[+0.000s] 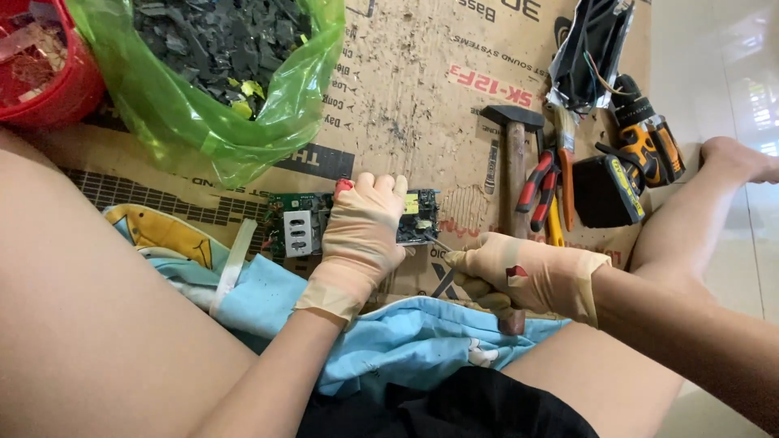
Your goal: Using a hammer and screwdriver to pry components off a circuit board while sitting on the floor.
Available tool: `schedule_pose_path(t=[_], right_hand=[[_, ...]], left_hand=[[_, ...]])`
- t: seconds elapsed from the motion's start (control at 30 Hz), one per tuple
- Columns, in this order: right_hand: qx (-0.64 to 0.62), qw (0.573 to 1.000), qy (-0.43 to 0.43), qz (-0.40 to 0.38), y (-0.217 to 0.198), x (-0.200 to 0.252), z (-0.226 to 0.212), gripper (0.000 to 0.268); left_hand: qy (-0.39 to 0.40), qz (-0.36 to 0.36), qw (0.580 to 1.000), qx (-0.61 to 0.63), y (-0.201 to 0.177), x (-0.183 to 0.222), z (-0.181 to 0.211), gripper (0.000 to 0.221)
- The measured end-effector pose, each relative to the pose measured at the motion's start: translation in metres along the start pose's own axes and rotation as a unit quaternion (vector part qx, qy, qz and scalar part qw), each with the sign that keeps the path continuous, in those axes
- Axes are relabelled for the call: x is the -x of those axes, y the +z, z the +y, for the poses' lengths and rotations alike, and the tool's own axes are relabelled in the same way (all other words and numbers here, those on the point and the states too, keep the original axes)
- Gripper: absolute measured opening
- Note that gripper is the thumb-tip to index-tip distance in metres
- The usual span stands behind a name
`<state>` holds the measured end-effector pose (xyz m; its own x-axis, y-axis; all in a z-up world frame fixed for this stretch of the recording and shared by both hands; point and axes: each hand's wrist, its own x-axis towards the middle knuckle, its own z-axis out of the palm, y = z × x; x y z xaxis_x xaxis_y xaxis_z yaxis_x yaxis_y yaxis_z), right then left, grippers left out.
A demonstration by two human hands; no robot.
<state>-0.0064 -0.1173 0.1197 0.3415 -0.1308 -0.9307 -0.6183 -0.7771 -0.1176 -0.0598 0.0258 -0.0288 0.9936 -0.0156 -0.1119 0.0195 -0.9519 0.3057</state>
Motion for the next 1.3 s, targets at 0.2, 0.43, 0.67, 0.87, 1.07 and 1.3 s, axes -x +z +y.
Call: schedule_pose_path(t=[0.2, 0.43, 0.67, 0.87, 1.07, 1.3], right_hand=[[0.009, 0.998, 0.035, 0.041, 0.021, -0.022, 0.02, 0.023], [-0.041, 0.988, -0.007, 0.146, 0.053, -0.143, 0.085, 0.046], [-0.16, 0.98, -0.004, 0.116, 0.084, -0.083, 0.064, 0.048], [-0.354, 0.93, -0.048, 0.084, 0.092, -0.058, 0.051, 0.041], [-0.368, 0.908, -0.126, 0.158, 0.036, -0.058, 0.071, 0.034], [-0.343, 0.916, -0.138, 0.153, 0.015, -0.076, 0.091, 0.035]], left_hand=[[-0.006, 0.025, 1.0, -0.004, 0.01, -0.005, 0.0, 0.093], [-0.029, -0.007, 0.999, -0.01, 0.007, -0.008, 0.001, 0.092], [-0.031, -0.021, 0.999, -0.021, 0.007, -0.007, 0.001, 0.097], [-0.031, -0.058, 0.997, -0.035, -0.002, -0.006, 0.002, 0.099], [-0.063, -0.148, 0.986, 0.036, -0.059, 0.002, 0.013, 0.114], [0.066, -0.097, 0.989, -0.093, -0.055, -0.047, 0.02, 0.035]])
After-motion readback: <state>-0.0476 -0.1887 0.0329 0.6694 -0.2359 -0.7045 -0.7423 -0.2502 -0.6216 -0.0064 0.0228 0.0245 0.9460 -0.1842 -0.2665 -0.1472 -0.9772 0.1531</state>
